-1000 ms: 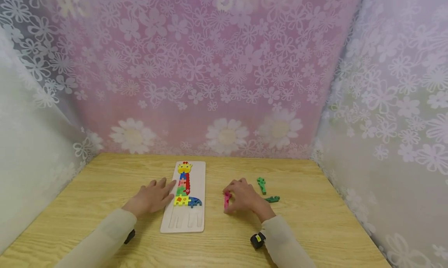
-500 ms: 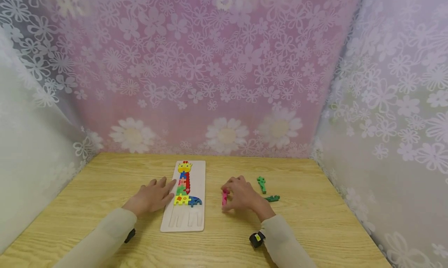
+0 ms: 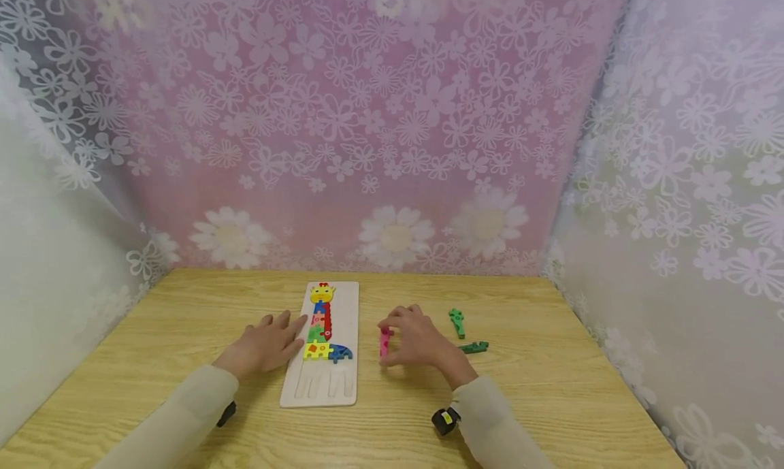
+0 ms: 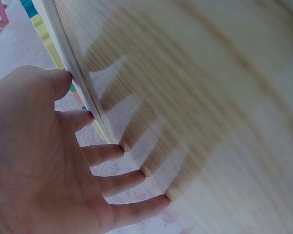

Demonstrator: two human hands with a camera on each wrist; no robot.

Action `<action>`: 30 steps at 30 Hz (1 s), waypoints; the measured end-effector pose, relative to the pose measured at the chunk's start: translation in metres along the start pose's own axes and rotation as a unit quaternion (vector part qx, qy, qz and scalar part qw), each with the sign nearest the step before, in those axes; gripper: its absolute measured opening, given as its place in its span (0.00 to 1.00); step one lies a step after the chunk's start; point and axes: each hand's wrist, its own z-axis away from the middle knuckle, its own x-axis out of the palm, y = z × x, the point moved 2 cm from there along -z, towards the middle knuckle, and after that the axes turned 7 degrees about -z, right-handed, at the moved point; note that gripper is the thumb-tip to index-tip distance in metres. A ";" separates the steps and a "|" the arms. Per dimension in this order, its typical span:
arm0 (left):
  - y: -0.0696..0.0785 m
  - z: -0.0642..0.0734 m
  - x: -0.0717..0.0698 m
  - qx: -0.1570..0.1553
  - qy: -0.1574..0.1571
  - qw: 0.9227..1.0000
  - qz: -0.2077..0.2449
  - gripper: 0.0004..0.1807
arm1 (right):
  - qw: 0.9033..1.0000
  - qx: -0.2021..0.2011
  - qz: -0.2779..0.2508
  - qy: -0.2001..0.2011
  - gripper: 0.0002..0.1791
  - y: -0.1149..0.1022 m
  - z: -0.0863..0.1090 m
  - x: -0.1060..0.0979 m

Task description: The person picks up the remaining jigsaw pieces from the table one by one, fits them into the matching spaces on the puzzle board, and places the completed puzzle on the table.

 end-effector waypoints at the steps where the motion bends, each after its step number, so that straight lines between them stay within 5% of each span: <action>1: 0.000 0.000 -0.001 0.000 0.000 1.000 0.001 0.33 | 1.000 -0.001 -0.001 0.001 0.35 0.000 0.000 0.000; 30: 0.002 0.001 -0.001 -0.002 0.003 1.000 0.008 0.33 | 0.999 -0.018 -0.002 -0.043 0.34 -0.034 -0.017 0.023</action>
